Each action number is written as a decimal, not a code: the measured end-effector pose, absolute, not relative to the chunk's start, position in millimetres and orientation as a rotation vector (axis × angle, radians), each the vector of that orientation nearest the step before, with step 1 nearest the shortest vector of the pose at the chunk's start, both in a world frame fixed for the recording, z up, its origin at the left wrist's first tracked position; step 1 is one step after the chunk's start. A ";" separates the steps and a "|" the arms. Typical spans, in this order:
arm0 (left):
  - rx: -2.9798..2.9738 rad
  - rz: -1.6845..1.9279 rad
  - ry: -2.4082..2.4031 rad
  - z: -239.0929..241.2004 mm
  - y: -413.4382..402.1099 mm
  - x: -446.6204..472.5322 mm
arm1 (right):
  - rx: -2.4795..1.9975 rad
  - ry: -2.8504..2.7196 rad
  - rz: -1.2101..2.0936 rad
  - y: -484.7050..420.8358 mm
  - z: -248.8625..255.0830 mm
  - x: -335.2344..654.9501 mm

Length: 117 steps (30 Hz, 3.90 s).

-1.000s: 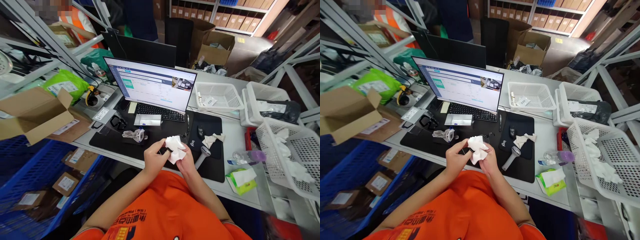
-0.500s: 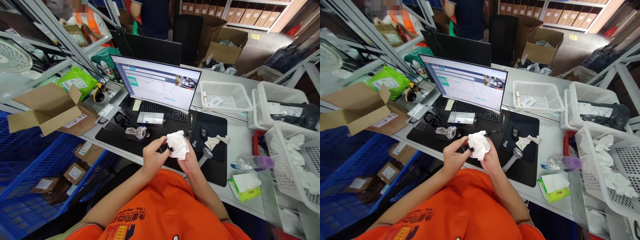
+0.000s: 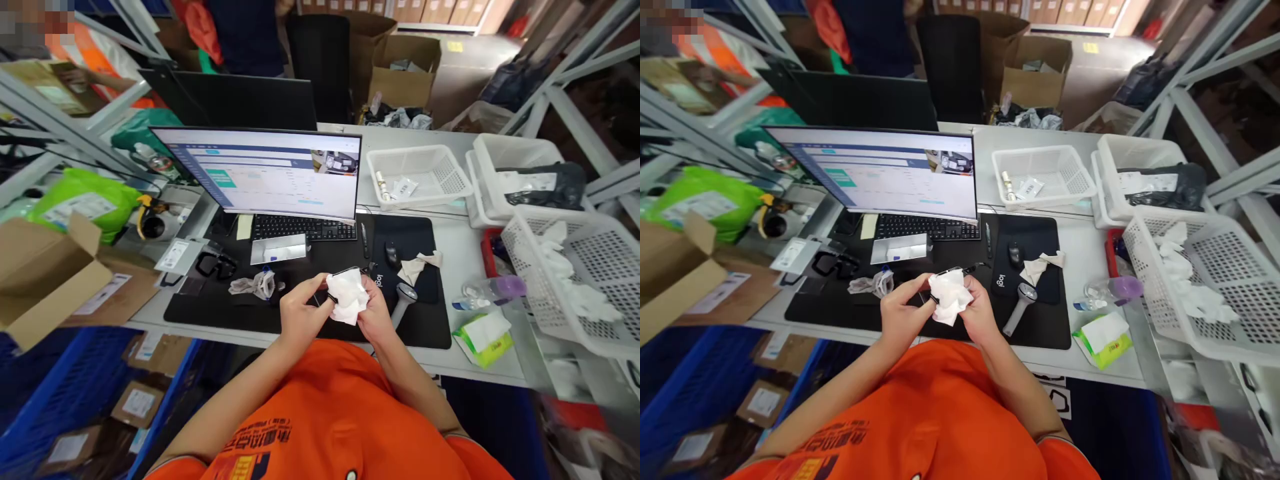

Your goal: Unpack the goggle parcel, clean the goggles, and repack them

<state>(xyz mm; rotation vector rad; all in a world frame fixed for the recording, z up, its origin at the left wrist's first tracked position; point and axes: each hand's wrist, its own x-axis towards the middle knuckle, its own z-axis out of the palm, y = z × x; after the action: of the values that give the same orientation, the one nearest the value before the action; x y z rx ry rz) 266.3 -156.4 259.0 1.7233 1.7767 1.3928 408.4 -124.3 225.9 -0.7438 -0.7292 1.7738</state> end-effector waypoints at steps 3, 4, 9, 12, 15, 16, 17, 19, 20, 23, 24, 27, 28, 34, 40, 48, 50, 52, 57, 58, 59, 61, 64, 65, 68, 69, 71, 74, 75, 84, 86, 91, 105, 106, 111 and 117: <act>1.765 1.358 1.663 256.3 -148.4 260.7 | -0.751 -0.522 1.766 -119.4 231.7 405.9; 1.774 1.349 1.618 255.2 -146.4 257.8 | -0.750 -0.453 1.754 -118.1 233.7 403.5; 1.742 1.347 1.506 252.6 -138.2 235.9 | -0.792 -0.392 1.678 -123.4 241.7 375.2; 1.763 1.337 1.519 253.8 -135.6 224.2 | -0.854 -0.452 1.598 -129.4 247.8 359.1; 1.770 1.340 1.456 255.5 -134.4 219.2 | -0.846 -0.342 1.567 -130.0 254.7 356.0; 1.770 1.341 1.436 256.0 -133.9 218.6 | -0.844 -0.306 1.551 -130.5 256.1 357.0; 1.768 1.343 1.421 256.5 -133.5 218.4 | -0.862 -0.305 1.527 -131.8 256.6 358.2; 1.765 1.351 1.410 257.2 -132.8 218.7 | -0.939 -0.395 1.469 -137.4 255.8 360.6; 1.767 1.350 1.409 257.5 -132.8 219.1 | -0.982 -0.452 1.445 -141.0 254.9 361.7; 1.784 1.350 1.397 257.8 -134.6 222.0 | -1.013 -0.455 1.429 -149.9 253.4 366.2; 1.789 1.346 1.387 257.7 -135.5 223.4 | -0.988 -0.395 1.420 -151.8 253.3 367.9; 1.788 1.345 1.368 256.7 -137.9 227.2 | -0.943 -0.316 1.357 -157.9 251.2 370.2; 1.790 1.346 1.374 256.3 -138.3 228.1 | -0.953 -0.357 1.341 -160.9 249.6 369.5; 1.822 1.330 1.408 254.7 -140.7 231.5 | -0.958 -0.382 1.398 -165.8 251.1 369.8; 1.840 1.337 1.391 254.7 -140.0 233.2 | -0.955 -0.333 1.320 -165.6 252.5 370.9; 1.866 1.385 1.430 251.4 -140.0 228.0 | -0.976 -0.288 1.342 -157.2 252.2 372.5; 1.849 1.396 1.441 250.9 -139.9 227.0 | -0.964 -0.282 1.332 -156.3 255.8 370.2; 1.808 1.394 1.468 250.9 -139.3 225.2 | -0.965 -0.344 1.358 -159.9 256.6 364.5; 1.878 1.403 1.499 250.8 -139.9 221.2 | -0.932 -0.355 1.551 -153.8 253.0 365.5; 1.916 1.408 1.491 250.7 -140.1 220.9 | -0.927 -0.354 1.583 -148.6 251.9 369.5; 1.950 1.409 1.483 250.5 -140.0 220.5 | -0.941 -0.376 1.586 -143.5 250.4 374.1; 1.985 1.392 1.469 250.7 -138.2 218.2 | -1.021 -0.471 1.521 -136.8 246.1 384.9; 1.993 1.338 1.422 252.4 -131.8 209.1 | -1.146 -0.591 1.326 -138.8 238.9 407.1; 2.002 1.320 1.404 253.4 -129.2 204.9 | -1.168 -0.604 1.251 -141.5 238.1 416.5; 2.106 1.255 1.339 256.7 -122.6 194.4 | -1.220 -0.635 0.974 -147.9 245.3 445.0; 2.157 1.212 1.305 257.8 -121.0 192.7 | -1.238 -0.667 0.899 -148.4 250.7 451.5; 2.249 1.101 1.225 259.8 -118.8 192.9 | -1.287 -0.839 0.841 -147.3 262.8 456.3; 2.290 0.975 1.182 262.7 -117.6 198.1 | -1.323 -1.351 1.036 -144.7 275.6 447.5; 2.277 0.964 1.202 263.7 -117.6 199.5 | -1.309 -1.498 1.126 -144.8 277.5 444.0; 2.187 0.878 1.075 268.3 -117.3 193.5 | -0.917 -1.595 1.938 -149.2 291.2 467.3; 2.202 0.868 1.050 267.8 -115.7 195.3 | -0.967 -1.619 1.902 -147.1 287.0 465.3; 2.389 0.859 1.018 266.9 -112.3 200.6 | -1.185 -1.600 1.543 -148.9 266.9 444.2; 2.528 0.854 0.886 263.6 -98.3 181.4 | -1.391 -1.831 1.277 -134.3 272.2 402.3; 2.468 0.853 0.889 263.9 -97.1 178.0 | -1.348 -1.823 1.397 -132.8 272.7 411.1; 2.375 0.829 0.865 266.8 -94.8 177.7 | -1.281 -1.717 1.596 -129.7 276.6 427.3; 2.665 0.821 0.784 264.2 -97.0 197.3 | -1.586 -1.758 1.099 -129.5 281.4 385.6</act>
<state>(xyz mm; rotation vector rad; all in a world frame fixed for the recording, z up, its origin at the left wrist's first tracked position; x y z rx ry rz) 197.3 -97.0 264.2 2.6654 0.7845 0.8208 385.6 -129.5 281.4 -1.5859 -1.7584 1.0990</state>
